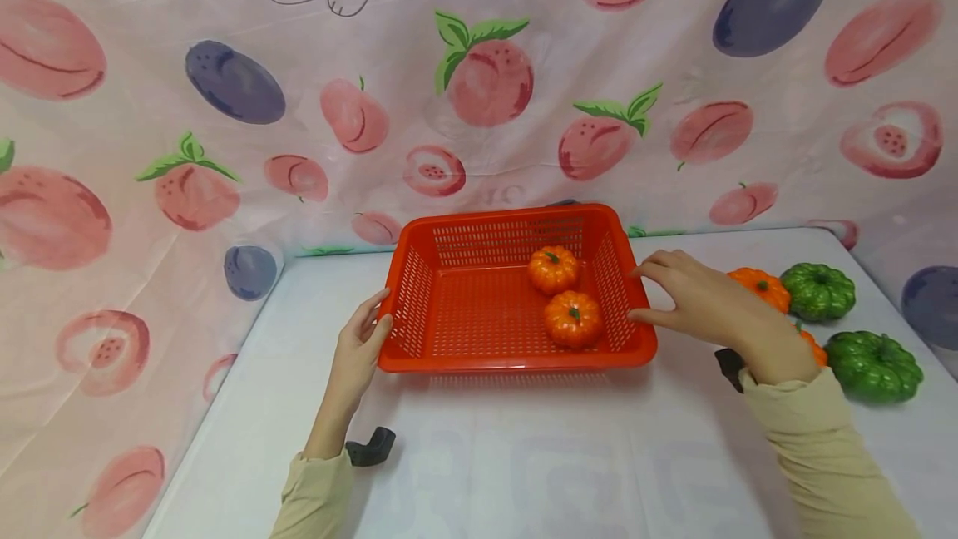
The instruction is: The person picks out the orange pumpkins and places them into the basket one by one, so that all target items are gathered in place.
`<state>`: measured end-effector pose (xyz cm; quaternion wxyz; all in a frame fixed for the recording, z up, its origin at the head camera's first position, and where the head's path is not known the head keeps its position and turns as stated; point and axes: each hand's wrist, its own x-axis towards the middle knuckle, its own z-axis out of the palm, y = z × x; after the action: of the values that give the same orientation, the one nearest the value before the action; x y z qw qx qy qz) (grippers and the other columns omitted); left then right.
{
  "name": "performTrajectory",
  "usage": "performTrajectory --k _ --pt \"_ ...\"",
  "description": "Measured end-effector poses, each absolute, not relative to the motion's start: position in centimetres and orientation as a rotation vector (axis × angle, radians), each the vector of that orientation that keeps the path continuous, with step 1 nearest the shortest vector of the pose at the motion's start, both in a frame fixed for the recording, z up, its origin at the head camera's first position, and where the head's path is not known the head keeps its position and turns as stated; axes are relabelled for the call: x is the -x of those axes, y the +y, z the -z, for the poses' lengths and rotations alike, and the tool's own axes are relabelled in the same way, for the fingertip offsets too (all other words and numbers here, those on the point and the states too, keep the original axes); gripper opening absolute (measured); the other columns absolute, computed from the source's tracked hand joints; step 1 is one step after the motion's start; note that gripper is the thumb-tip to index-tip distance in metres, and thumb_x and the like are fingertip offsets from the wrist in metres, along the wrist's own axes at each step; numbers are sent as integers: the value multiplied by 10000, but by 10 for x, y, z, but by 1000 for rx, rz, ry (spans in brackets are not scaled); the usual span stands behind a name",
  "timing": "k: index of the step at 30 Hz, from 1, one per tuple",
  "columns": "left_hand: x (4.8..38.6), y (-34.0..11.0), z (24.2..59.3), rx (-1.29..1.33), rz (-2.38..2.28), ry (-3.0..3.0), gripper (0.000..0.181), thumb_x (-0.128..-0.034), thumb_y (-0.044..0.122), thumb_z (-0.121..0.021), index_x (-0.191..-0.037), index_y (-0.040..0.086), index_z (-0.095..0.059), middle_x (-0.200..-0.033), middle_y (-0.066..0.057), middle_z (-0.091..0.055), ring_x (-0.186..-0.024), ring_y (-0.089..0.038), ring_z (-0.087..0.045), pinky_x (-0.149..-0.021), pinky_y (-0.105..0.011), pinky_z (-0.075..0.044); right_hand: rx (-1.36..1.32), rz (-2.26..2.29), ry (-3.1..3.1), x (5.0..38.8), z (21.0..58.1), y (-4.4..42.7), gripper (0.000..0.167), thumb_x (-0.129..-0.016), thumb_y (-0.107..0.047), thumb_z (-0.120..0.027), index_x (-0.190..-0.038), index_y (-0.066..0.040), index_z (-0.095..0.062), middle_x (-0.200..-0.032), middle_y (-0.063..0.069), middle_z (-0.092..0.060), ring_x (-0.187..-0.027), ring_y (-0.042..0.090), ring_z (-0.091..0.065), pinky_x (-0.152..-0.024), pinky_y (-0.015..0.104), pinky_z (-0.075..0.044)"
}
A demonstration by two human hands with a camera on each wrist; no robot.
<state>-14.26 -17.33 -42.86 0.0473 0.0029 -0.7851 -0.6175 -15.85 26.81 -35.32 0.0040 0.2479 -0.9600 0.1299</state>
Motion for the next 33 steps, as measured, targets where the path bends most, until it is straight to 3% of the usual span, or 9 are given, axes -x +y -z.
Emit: performTrajectory --k 19,27,33 --pt "143 -174 431 1 1896 -2376 451 -1015 128 -559 -1461 159 -494 -1444 -146 -529 -1177 -336 -613 -922 -449 -557 -634 -428 -3096 148 357 291 580 -876 -484 -721 -1244 -46 -632 -1281 169 -566 -1183 347 -486 -905 576 -509" --pt "144 -174 430 -2 1889 -2380 452 -1016 118 -555 -1462 155 -493 -1437 -147 -536 -1171 -336 -617 -915 -436 -562 -606 -398 -3091 145 361 305 606 -850 -517 -736 -1211 -38 -647 -1211 151 -596 -920 210 -566 -774 442 -544" --pt "144 -173 431 22 1874 -2369 455 -1010 95 -555 -1460 122 -491 -1424 -172 -542 -1169 -347 -617 -930 -436 -555 -605 -397 -3073 143 367 314 568 -836 -461 -772 -1179 -22 -659 -1156 128 -619 -1024 278 -552 -875 535 -505"
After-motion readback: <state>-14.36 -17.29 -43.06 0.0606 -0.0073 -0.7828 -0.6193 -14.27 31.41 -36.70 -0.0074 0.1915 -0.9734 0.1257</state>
